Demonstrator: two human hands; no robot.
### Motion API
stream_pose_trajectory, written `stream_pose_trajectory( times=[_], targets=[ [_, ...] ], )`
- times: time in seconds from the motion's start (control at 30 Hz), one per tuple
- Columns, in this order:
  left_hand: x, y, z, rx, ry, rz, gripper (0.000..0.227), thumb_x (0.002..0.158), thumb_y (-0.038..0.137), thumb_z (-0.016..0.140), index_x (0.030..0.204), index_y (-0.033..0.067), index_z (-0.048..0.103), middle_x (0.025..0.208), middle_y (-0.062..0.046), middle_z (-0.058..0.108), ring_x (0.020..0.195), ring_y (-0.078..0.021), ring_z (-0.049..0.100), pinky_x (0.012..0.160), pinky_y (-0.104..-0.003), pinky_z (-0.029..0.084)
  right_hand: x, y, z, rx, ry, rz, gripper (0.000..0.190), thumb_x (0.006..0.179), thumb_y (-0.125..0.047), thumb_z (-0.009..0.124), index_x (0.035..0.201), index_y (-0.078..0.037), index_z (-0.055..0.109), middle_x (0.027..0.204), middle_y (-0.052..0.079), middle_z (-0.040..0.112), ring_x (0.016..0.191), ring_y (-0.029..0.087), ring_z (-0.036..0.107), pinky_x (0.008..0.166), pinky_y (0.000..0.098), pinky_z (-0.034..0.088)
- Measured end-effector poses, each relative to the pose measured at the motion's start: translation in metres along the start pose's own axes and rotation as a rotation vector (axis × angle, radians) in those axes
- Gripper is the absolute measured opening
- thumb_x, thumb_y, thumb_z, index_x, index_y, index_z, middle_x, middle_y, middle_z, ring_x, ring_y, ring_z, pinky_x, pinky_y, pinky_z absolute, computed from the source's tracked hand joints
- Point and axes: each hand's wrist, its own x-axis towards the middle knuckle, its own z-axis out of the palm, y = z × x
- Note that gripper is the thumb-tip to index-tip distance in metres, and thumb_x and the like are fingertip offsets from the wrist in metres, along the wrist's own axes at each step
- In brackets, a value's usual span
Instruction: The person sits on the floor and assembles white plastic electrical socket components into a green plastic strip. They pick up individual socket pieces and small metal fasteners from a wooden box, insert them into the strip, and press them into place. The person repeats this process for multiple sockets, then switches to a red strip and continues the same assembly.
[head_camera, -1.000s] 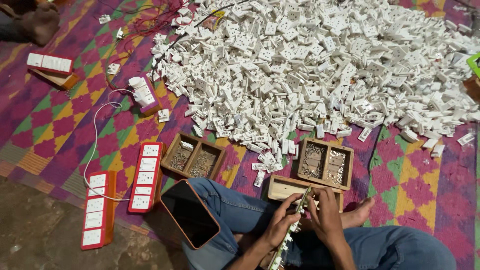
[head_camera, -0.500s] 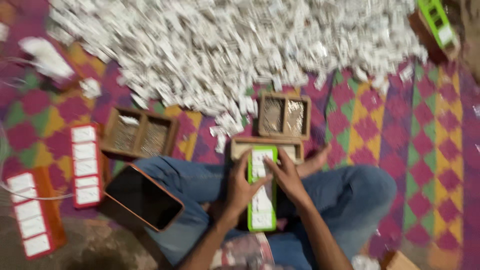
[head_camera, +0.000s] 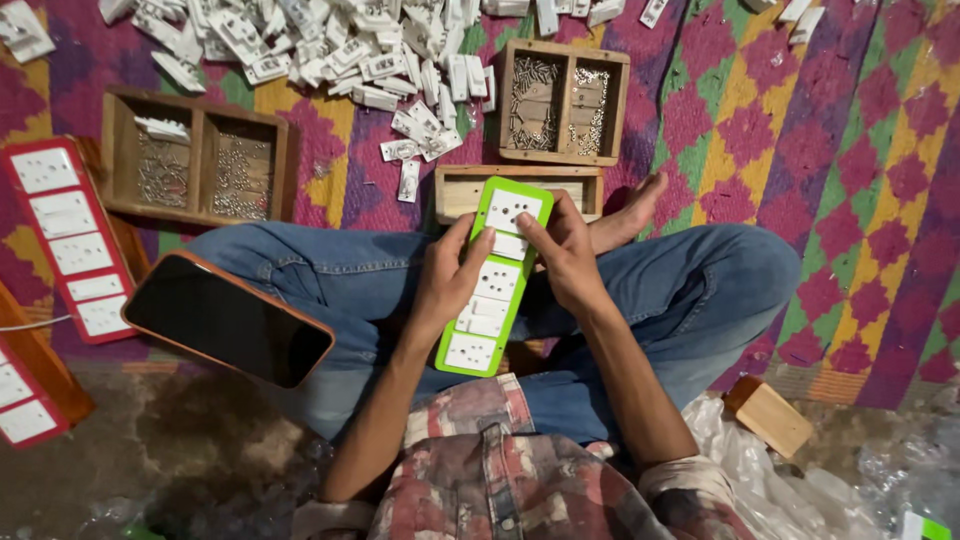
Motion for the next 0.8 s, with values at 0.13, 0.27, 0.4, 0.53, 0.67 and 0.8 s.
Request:
stream_pose_trajectory(
  times=[0.13, 0.27, 0.4, 0.53, 0.67, 0.8],
  targets=[
    [0.002, 0.003, -0.003, 0.058, 0.022, -0.086, 0.031, 0.103, 0.028, 0.059, 0.113, -0.0012, 0.063, 0.088, -0.013, 0.076, 0.077, -0.0115, 0.072, 0.065, -0.03, 0.055, -0.002, 0.006, 0.003, -0.017, -0.053, 0.001, 0.025, 0.104, -0.013, 0.067, 0.12, -0.006, 0.049, 0.107, 0.003, 0.066, 0.096, 0.007, 0.064, 0.078, 0.0228, 0.054],
    [0.001, -0.002, -0.003, 0.041, 0.033, -0.04, 0.029, 0.105, 0.028, 0.058, 0.109, -0.0005, 0.062, 0.086, -0.01, 0.075, 0.077, -0.0099, 0.069, 0.065, -0.03, 0.054, -0.003, 0.007, -0.001, -0.099, -0.053, 0.003, 0.024, 0.11, -0.024, 0.058, 0.123, -0.005, 0.052, 0.105, 0.001, 0.062, 0.092, 0.007, 0.059, 0.075, 0.0229, 0.05],
    [0.002, -0.014, -0.004, -0.087, 0.07, -0.096, 0.032, 0.108, 0.029, 0.055, 0.11, -0.0024, 0.064, 0.089, -0.01, 0.071, 0.078, -0.0102, 0.063, 0.067, -0.03, 0.052, 0.005, -0.001, -0.01, -0.159, 0.066, 0.097, 0.041, 0.111, -0.039, 0.04, 0.123, -0.006, 0.06, 0.106, -0.001, 0.064, 0.083, 0.007, 0.06, 0.069, 0.0205, 0.05],
    [0.003, -0.023, -0.009, -0.239, 0.153, -0.089, 0.046, 0.109, 0.036, 0.047, 0.122, -0.0045, 0.064, 0.108, -0.01, 0.072, 0.096, -0.0124, 0.064, 0.085, -0.028, 0.051, 0.008, -0.006, -0.012, -0.071, 0.081, 0.16, 0.041, 0.107, -0.041, 0.041, 0.119, -0.008, 0.062, 0.104, 0.0, 0.066, 0.082, 0.009, 0.065, 0.065, 0.0225, 0.053],
    [0.003, -0.026, -0.013, -0.252, 0.143, -0.032, 0.064, 0.111, 0.05, 0.03, 0.125, -0.0033, 0.064, 0.112, -0.009, 0.073, 0.098, -0.0157, 0.067, 0.089, -0.028, 0.053, 0.007, -0.002, -0.009, -0.163, 0.066, 0.163, 0.035, 0.112, -0.034, 0.046, 0.12, -0.006, 0.064, 0.104, 0.0, 0.065, 0.083, 0.008, 0.061, 0.068, 0.0206, 0.049],
    [0.003, -0.023, -0.012, -0.422, 0.162, -0.099, 0.072, 0.113, 0.055, 0.024, 0.129, -0.0036, 0.062, 0.111, -0.012, 0.07, 0.095, -0.0169, 0.064, 0.084, -0.031, 0.052, 0.007, 0.001, -0.009, -0.072, -0.005, 0.22, 0.028, 0.112, -0.029, 0.048, 0.119, -0.006, 0.063, 0.098, -0.003, 0.062, 0.078, 0.005, 0.058, 0.061, 0.019, 0.044]
  ],
)
